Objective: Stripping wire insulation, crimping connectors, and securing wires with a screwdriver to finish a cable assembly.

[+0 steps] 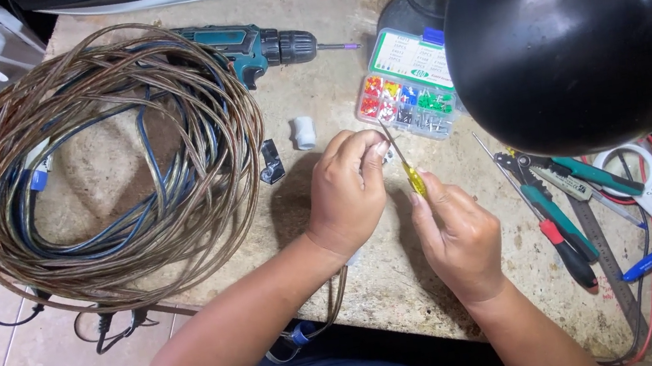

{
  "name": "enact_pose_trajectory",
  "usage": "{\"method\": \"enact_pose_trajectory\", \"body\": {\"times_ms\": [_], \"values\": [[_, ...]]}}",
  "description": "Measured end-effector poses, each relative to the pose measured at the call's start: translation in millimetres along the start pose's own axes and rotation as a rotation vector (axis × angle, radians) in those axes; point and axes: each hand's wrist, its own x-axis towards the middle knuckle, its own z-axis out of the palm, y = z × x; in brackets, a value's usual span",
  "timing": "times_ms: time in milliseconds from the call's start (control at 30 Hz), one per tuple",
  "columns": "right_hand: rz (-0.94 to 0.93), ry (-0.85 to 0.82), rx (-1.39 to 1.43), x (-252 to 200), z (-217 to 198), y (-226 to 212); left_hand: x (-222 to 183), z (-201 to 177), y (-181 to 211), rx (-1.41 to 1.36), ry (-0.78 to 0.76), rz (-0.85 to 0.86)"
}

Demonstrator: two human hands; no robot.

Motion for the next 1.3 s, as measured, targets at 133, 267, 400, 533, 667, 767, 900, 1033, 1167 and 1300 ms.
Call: {"method": "enact_pose_trajectory", "body": {"times_ms": [133,267,400,533,667,767,900,1033,1167,1300], "values": [[0.000,0.007,-0.004,-1,1,1,-2,2,-2,0.053,-0.021,0.042],[0.003,0.007,-0.011,-1,2,2,-5,5,-5,0.105,-0.048,0.078],[0.021,0.000,-0.008,-1,1,3,-6,7,-9,0.133,-0.086,0.114],[0.029,0.002,0.015,0,1,1,-7,8,-7,0.125,-0.090,0.115],[0.038,-0.010,0.015,0,0,1,-8,9,-9,0.142,-0.100,0.126],[0.049,-0.013,0.012,0,0,1,-10,10,-12,0.133,-0.123,0.117],[0.082,-0.005,0.050,4,-2,5,-4,-1,-1,0.003,-0.195,0.065],[0.064,0.015,0.090,5,-4,12,1,-5,8,0.010,-0.229,0.085],[0.059,0.022,0.094,4,0,7,-1,-2,2,0.058,-0.157,0.095],[0.061,0.018,0.101,5,0,3,-4,2,0,0.089,-0.139,0.136]]}}
